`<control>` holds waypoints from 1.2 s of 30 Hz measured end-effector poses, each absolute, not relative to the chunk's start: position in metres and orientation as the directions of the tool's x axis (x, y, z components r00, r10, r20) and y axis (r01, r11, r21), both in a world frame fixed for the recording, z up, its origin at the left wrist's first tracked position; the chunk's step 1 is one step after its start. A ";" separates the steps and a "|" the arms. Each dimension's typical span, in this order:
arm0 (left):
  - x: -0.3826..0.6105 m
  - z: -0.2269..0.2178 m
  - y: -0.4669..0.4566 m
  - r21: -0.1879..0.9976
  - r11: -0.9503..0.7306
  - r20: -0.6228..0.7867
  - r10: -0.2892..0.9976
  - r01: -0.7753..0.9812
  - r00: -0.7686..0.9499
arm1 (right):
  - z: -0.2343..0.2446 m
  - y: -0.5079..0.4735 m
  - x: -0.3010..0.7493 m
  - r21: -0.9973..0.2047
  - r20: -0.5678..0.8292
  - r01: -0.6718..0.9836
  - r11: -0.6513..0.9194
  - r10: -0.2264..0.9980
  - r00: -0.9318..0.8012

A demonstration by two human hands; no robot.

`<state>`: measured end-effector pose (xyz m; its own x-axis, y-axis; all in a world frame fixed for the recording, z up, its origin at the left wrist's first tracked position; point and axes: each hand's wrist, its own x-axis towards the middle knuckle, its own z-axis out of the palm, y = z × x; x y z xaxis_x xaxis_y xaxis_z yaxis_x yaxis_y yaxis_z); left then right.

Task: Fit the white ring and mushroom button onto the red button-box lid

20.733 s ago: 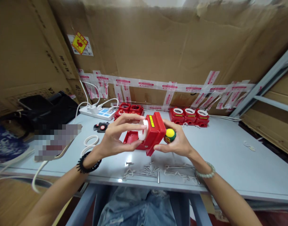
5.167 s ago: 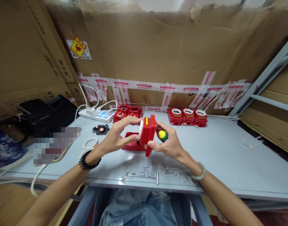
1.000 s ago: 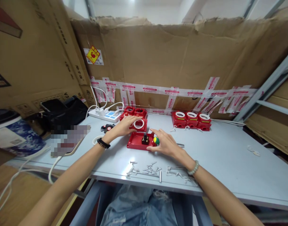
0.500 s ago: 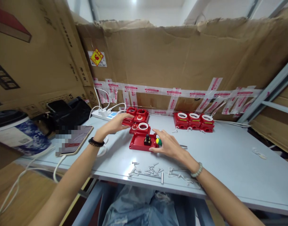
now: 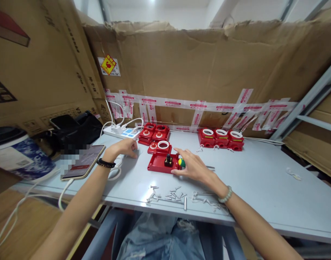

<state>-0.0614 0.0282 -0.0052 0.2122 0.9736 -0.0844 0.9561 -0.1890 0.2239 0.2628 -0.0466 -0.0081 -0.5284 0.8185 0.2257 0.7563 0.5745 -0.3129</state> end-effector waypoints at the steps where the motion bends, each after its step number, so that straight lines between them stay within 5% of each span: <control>1: -0.063 -0.003 0.028 0.222 -0.183 -0.082 0.975 0.958 0.205 | -0.008 -0.047 0.263 -0.310 0.233 0.754 0.579 0.815 -0.530; 17: -0.091 0.010 0.025 0.307 -0.067 0.005 0.998 0.949 0.069 | -0.009 -0.047 0.264 -0.314 0.212 0.760 0.569 0.823 -0.528; 20: -0.079 0.017 0.018 0.480 -0.265 0.198 0.961 0.836 0.192 | -0.009 -0.047 0.265 -0.318 0.211 0.759 0.568 0.823 -0.527; 22: -0.059 0.023 0.010 0.611 -0.505 0.367 0.863 0.610 0.347 | -0.009 -0.047 0.265 -0.328 0.217 0.752 0.572 0.821 -0.529; 24: -0.032 0.029 0.001 0.664 -0.610 0.388 0.776 0.432 0.498 | -0.009 -0.047 0.265 -0.345 0.244 0.733 0.586 0.810 -0.533; 29: 0.032 0.040 -0.017 0.632 -0.687 0.301 0.644 0.359 0.704 | -0.008 -0.045 0.264 -0.387 0.361 0.660 0.644 0.764 -0.534; 36: 0.053 0.030 -0.016 0.586 -0.747 0.285 0.553 0.313 0.783 | -0.012 -0.044 0.263 -0.421 0.341 0.652 0.631 0.776 -0.530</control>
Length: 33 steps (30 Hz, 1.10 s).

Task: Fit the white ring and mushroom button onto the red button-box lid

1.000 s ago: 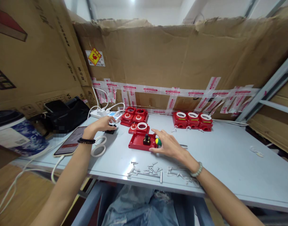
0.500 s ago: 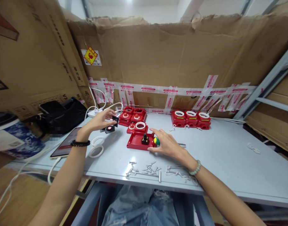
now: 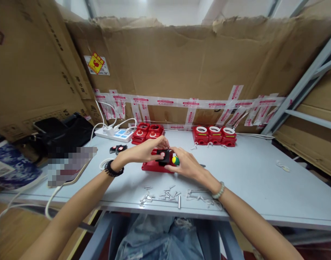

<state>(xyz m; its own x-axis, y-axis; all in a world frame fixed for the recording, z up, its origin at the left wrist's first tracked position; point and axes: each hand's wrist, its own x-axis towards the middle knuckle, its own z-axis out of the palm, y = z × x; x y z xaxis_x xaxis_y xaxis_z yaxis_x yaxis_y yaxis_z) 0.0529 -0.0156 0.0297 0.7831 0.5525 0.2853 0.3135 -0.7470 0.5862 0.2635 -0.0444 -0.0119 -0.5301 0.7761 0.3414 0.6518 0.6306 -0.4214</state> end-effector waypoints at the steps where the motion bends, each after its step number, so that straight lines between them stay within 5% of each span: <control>1: 0.051 0.027 -0.014 0.606 -0.739 0.295 0.553 0.295 0.779 | -0.012 -0.045 0.263 -0.425 0.342 0.652 0.628 0.778 -0.527; 8: 0.040 0.014 -0.006 0.697 -0.649 0.262 0.628 0.306 0.733 | -0.014 -0.043 0.265 -0.385 0.324 0.719 0.579 0.814 -0.482; 33: 0.051 0.011 -0.015 0.676 -0.669 0.343 0.657 0.309 0.672 | -0.013 -0.039 0.272 -0.421 0.259 0.697 0.581 0.813 -0.521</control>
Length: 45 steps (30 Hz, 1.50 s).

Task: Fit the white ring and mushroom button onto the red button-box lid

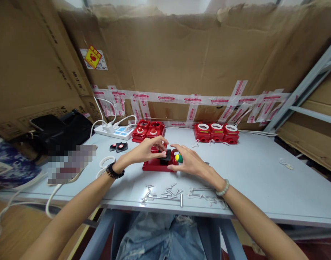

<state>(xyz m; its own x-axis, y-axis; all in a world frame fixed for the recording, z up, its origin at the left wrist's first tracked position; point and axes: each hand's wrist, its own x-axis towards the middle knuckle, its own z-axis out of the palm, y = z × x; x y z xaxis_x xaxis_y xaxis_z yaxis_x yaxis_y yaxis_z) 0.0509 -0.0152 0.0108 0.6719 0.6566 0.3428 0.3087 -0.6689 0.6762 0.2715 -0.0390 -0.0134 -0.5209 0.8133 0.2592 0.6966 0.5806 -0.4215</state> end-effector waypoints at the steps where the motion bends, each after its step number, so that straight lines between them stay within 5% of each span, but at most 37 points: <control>1: 0.051 0.010 -0.015 0.678 -0.667 0.344 0.660 0.309 0.668 | -0.014 -0.039 0.272 -0.418 0.257 0.698 0.582 0.813 -0.523; 12: 0.050 0.009 -0.017 0.680 -0.673 0.362 0.653 0.290 0.665 | -0.011 -0.041 0.270 -0.390 0.239 0.716 0.579 0.814 -0.529; 21: 0.012 0.025 -0.006 0.496 -0.696 0.542 0.715 0.519 0.442 | -0.007 -0.042 0.272 -0.404 0.251 0.713 0.573 0.819 -0.517; 29: -0.079 -0.002 0.022 0.287 -0.339 0.153 0.940 0.896 0.307 | -0.005 -0.038 0.277 -0.377 0.309 0.712 0.592 0.805 -0.506; 45: -0.094 -0.011 0.028 0.260 -0.292 0.184 0.951 0.920 0.249 | -0.003 -0.040 0.275 -0.356 0.273 0.721 0.594 0.804 -0.528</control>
